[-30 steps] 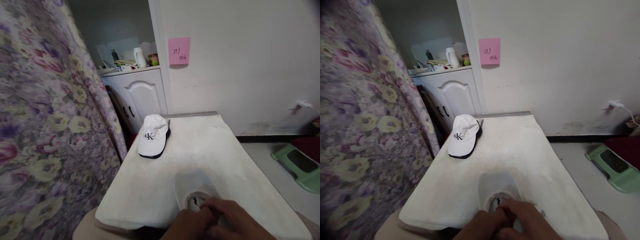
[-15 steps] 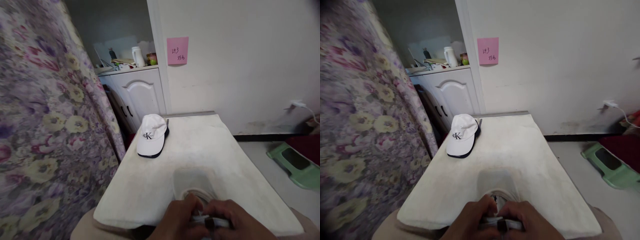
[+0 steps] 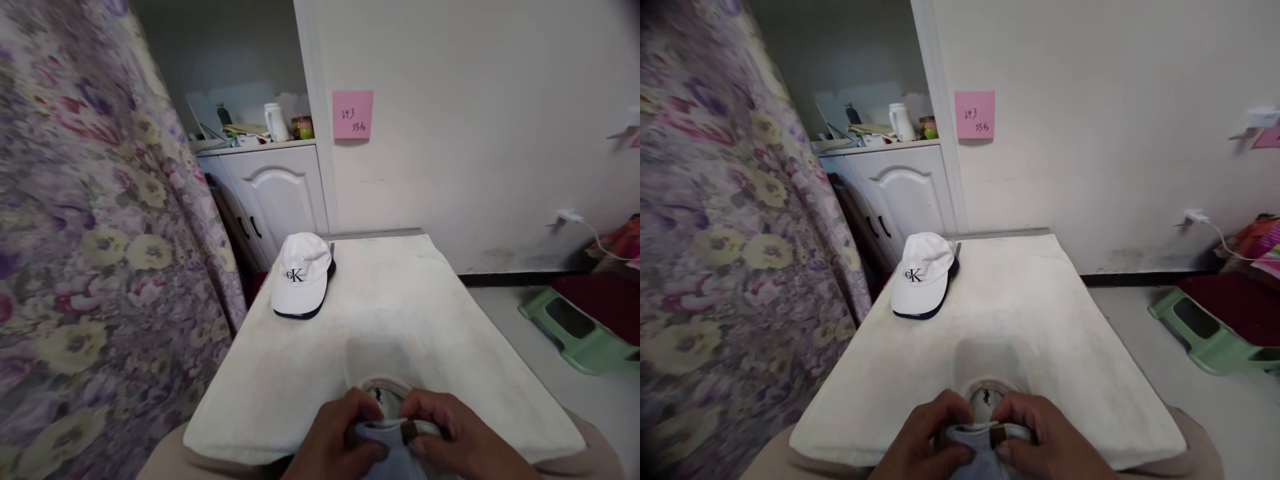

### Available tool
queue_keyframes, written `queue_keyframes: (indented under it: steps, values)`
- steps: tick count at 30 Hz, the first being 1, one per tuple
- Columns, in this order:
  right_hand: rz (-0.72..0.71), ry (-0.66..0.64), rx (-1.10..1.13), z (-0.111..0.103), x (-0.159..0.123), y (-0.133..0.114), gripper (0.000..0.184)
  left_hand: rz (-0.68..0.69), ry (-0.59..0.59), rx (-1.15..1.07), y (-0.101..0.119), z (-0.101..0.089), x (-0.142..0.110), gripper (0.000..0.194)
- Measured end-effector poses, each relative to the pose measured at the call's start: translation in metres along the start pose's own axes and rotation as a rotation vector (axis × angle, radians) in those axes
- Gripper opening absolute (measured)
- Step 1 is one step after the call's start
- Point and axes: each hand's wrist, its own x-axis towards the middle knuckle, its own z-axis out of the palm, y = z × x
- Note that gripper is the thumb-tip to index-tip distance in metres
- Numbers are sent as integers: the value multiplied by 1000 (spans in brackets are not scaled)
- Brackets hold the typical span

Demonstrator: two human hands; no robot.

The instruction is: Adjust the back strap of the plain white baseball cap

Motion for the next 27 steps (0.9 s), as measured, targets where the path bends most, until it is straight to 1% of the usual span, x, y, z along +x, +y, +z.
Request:
queue_keyframes:
  steps: [3,4,7,9,11,14,17,19,22,24,25,27]
  values:
    - [48,-1,-118,7,1,-8,21,21,-17,22,-3,1,0,22]
    - [53,2,-155,10,2,-9,20,26,-28,22,-3,2,0,22]
    - [24,31,-240,13,6,-7,10,4,-58,5,-3,4,3,30]
    - [-4,57,-233,12,8,-2,6,-24,-59,17,-3,4,3,37]
    - [-34,62,-180,9,9,2,13,-24,-50,33,-3,1,2,40]
    - [-71,51,-70,9,8,2,26,12,-35,6,1,-10,-2,42]
    - [-63,8,133,16,7,1,34,36,-31,-62,9,-21,-6,42]
    - [-36,-39,281,23,8,5,38,50,-61,-132,12,-23,-5,37]
    - [-10,-34,357,30,9,15,38,54,-115,-211,8,-20,-1,32]
    - [-23,-26,358,31,10,23,37,120,-92,-173,0,-16,2,29]
    - [-32,-35,366,31,10,26,36,185,-69,-127,-5,-15,3,27]
    - [-42,-63,419,31,9,31,34,370,-27,0,-15,-13,4,26]
